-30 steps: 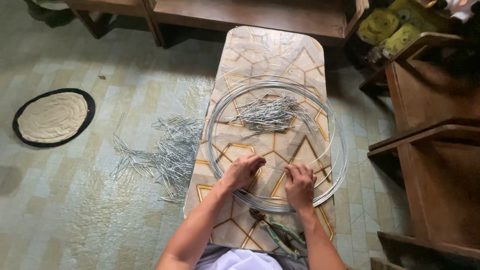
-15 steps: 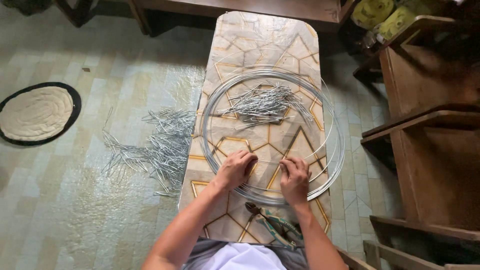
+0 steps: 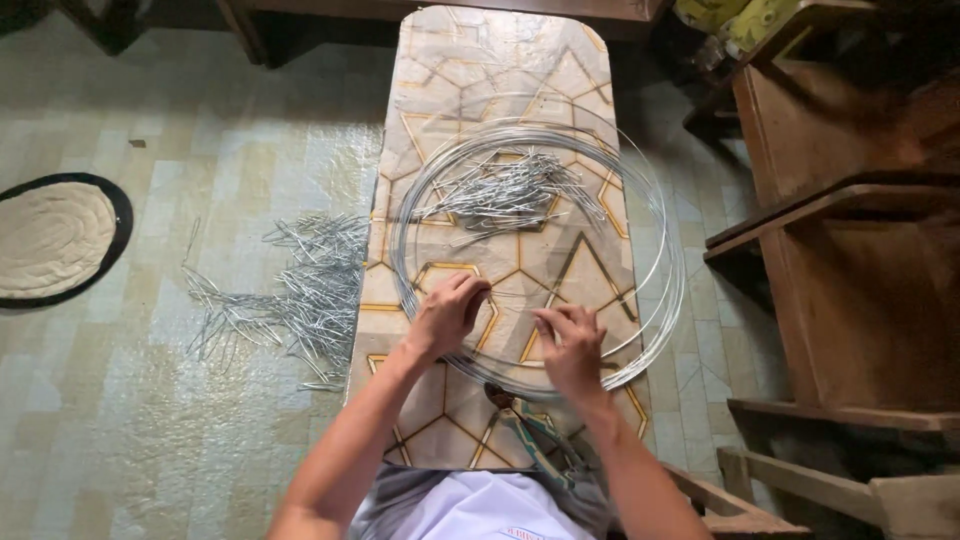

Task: Cutting metal wire from a large coil into smaller segments using wire cutters

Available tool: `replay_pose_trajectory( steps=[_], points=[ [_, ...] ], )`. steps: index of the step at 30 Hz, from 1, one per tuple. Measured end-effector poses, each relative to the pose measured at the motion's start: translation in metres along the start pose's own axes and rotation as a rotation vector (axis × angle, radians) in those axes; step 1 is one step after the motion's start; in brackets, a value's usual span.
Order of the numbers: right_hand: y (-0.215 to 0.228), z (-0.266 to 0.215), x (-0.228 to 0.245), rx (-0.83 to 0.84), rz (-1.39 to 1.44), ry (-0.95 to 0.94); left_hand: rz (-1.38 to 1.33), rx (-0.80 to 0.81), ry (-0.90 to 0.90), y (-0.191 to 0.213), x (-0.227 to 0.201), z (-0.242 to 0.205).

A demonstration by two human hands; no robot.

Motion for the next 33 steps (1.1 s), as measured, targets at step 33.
replay_pose_trajectory(
  steps=[33],
  points=[
    [-0.012, 0.014, 0.005, -0.216, 0.11, 0.28, -0.611, -0.049, 0.575, -0.025, 0.015, -0.019]
  ],
)
Point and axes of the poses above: each hand's wrist, its own z-axis towards the middle knuckle, its own y-axis out of the back of the hand, x = y × z, the point moved 4 cm from there along z, towards the middle knuckle, and after that the axes turned 2 degrees about -z, right-handed, at the moved point
